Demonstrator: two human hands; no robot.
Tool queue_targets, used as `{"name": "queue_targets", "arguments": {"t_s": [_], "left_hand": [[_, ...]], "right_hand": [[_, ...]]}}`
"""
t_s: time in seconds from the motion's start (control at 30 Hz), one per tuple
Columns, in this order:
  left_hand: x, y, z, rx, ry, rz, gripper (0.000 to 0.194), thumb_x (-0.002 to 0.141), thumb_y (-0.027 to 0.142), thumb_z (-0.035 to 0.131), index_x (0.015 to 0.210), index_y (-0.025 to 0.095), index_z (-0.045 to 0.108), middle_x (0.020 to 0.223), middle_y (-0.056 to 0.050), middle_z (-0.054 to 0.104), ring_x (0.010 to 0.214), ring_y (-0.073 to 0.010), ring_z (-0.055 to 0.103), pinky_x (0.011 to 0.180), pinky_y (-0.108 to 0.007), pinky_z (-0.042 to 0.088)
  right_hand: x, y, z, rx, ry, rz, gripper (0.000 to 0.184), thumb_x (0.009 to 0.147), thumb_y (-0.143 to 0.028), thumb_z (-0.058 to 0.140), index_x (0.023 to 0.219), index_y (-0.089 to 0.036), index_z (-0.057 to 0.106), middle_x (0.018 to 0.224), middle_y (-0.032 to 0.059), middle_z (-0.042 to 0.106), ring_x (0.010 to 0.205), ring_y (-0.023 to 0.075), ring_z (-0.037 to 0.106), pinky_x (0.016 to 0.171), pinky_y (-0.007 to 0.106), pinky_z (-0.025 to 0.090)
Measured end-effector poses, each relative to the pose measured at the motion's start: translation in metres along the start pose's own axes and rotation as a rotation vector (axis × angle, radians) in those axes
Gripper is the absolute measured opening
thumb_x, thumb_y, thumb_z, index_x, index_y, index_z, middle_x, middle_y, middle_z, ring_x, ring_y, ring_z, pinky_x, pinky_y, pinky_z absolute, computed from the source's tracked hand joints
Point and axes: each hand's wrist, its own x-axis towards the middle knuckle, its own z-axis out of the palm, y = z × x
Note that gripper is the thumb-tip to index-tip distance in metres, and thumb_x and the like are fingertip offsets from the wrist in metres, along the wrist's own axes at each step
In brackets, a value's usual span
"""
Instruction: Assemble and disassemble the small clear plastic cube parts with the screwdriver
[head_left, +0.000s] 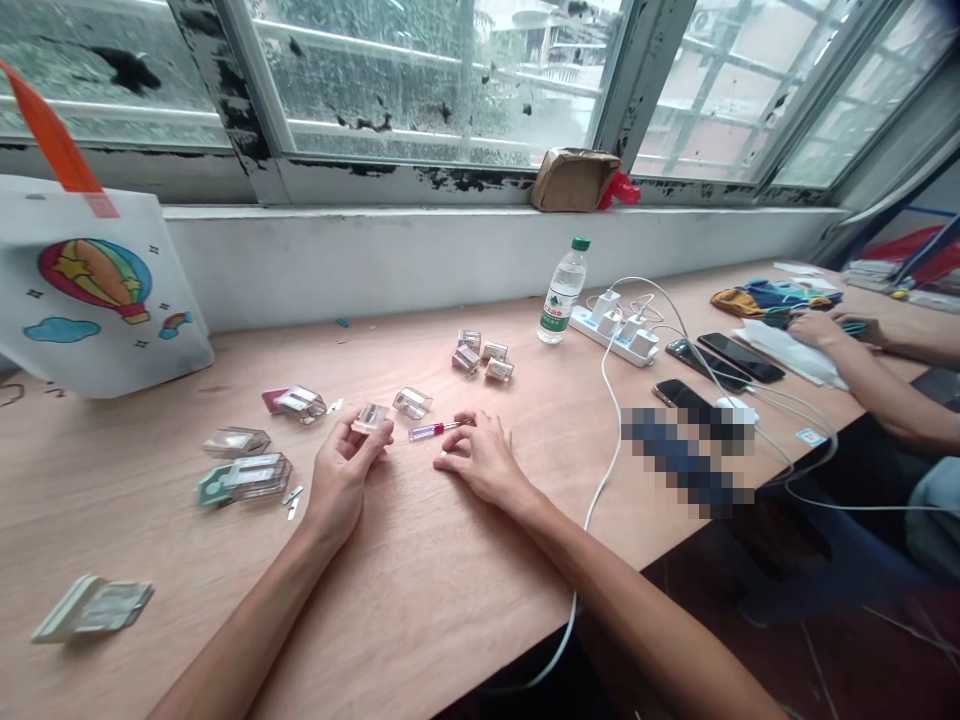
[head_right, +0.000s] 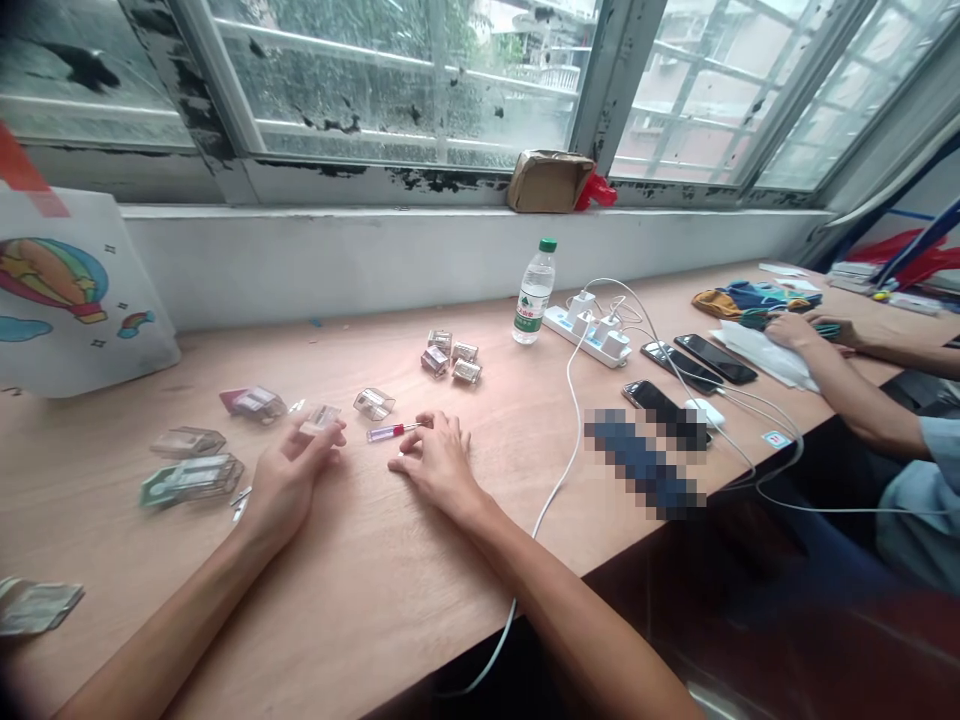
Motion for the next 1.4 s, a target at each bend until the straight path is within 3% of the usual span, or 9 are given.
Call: {"name": "queue_targets", "arguments": {"t_s": [0.23, 0.33, 0.5, 0.6, 0.7, 0.83, 0.97, 1.2, 1.4], "left_hand": [[-0.001, 0.012, 0.0, 0.017, -0.009, -0.077, 0.055, 0.073, 0.056, 0.08, 0.111, 0.018, 0.066, 0.089, -0.003, 0.067, 0.084, -0.0175, 0.058, 0.071, -0.024, 0.047], [0.001, 0.012, -0.001, 0.008, -0.003, -0.099, 0.061, 0.069, 0.056, 0.083, 0.112, 0.017, 0.066, 0.089, -0.003, 0.067, 0.083, -0.0188, 0.059, 0.071, -0.025, 0.047], [-0.003, 0.003, -0.003, -0.062, -0.019, -0.055, 0.057, 0.074, 0.055, 0.079, 0.113, 0.017, 0.064, 0.092, -0.004, 0.067, 0.085, -0.018, 0.059, 0.071, -0.025, 0.046], [-0.006, 0.002, -0.005, -0.046, -0.071, -0.049, 0.052, 0.079, 0.051, 0.077, 0.114, 0.015, 0.063, 0.091, -0.004, 0.067, 0.083, -0.0173, 0.059, 0.07, -0.025, 0.046], [-0.005, 0.003, -0.007, -0.069, -0.086, -0.04, 0.049, 0.08, 0.048, 0.076, 0.114, 0.016, 0.061, 0.093, -0.004, 0.068, 0.083, -0.0168, 0.06, 0.069, -0.025, 0.045], [0.002, 0.002, -0.01, -0.085, -0.085, -0.002, 0.045, 0.08, 0.044, 0.077, 0.113, 0.017, 0.061, 0.104, -0.006, 0.068, 0.09, -0.0182, 0.062, 0.071, -0.025, 0.045], [0.009, -0.001, -0.011, -0.082, -0.082, -0.022, 0.046, 0.08, 0.043, 0.078, 0.115, 0.019, 0.061, 0.108, -0.007, 0.068, 0.096, -0.0202, 0.064, 0.075, -0.026, 0.046], [0.016, -0.005, -0.004, -0.099, -0.26, 0.0, 0.045, 0.079, 0.038, 0.08, 0.115, 0.02, 0.062, 0.108, -0.007, 0.07, 0.098, -0.0212, 0.066, 0.087, -0.031, 0.05], [0.025, -0.013, -0.001, -0.095, -0.305, 0.004, 0.047, 0.078, 0.038, 0.082, 0.116, 0.019, 0.062, 0.107, -0.007, 0.07, 0.095, -0.021, 0.066, 0.083, -0.031, 0.052]], "right_hand": [[0.003, 0.002, 0.006, 0.08, 0.055, -0.032, 0.018, 0.074, -0.024, 0.086, 0.084, -0.023, 0.071, 0.13, 0.0046, 0.06, 0.126, 0.0264, 0.05, 0.107, 0.046, 0.033], [0.006, 0.004, 0.006, 0.233, 0.032, -0.082, 0.013, 0.076, -0.023, 0.083, 0.076, -0.022, 0.07, 0.122, 0.0032, 0.066, 0.12, 0.0242, 0.056, 0.106, 0.043, 0.036], [0.009, -0.008, -0.003, 0.65, -0.05, -0.051, 0.025, 0.077, -0.038, 0.081, 0.072, -0.019, 0.067, 0.111, 0.0072, 0.071, 0.101, 0.0218, 0.067, 0.091, 0.035, 0.048], [0.021, -0.021, -0.013, 0.754, -0.183, -0.054, 0.031, 0.079, -0.046, 0.079, 0.076, -0.019, 0.064, 0.092, 0.0052, 0.073, 0.087, 0.0195, 0.068, 0.081, 0.033, 0.05], [0.04, -0.028, -0.02, 0.761, -0.245, -0.071, 0.034, 0.079, -0.047, 0.079, 0.079, -0.018, 0.062, 0.08, 0.0039, 0.072, 0.077, 0.0178, 0.067, 0.074, 0.032, 0.049], [0.055, -0.025, -0.019, 0.7, -0.203, -0.101, 0.037, 0.076, -0.048, 0.081, 0.075, -0.017, 0.062, 0.078, 0.0007, 0.066, 0.071, 0.0134, 0.059, 0.068, 0.027, 0.046], [0.05, -0.018, -0.014, 0.734, -0.25, -0.064, 0.037, 0.072, -0.048, 0.083, 0.083, -0.017, 0.067, 0.086, 0.0009, 0.065, 0.073, 0.0134, 0.06, 0.067, 0.027, 0.048], [0.044, -0.013, -0.007, 0.75, -0.222, -0.076, 0.03, 0.08, -0.047, 0.077, 0.093, -0.02, 0.072, 0.095, 0.0045, 0.072, 0.086, 0.0186, 0.066, 0.077, 0.032, 0.053], [0.05, -0.007, -0.002, 0.882, -0.145, 0.01, 0.046, 0.074, -0.041, 0.084, 0.11, -0.021, 0.064, 0.09, 0.0034, 0.075, 0.083, 0.0188, 0.069, 0.071, 0.031, 0.053]]}}
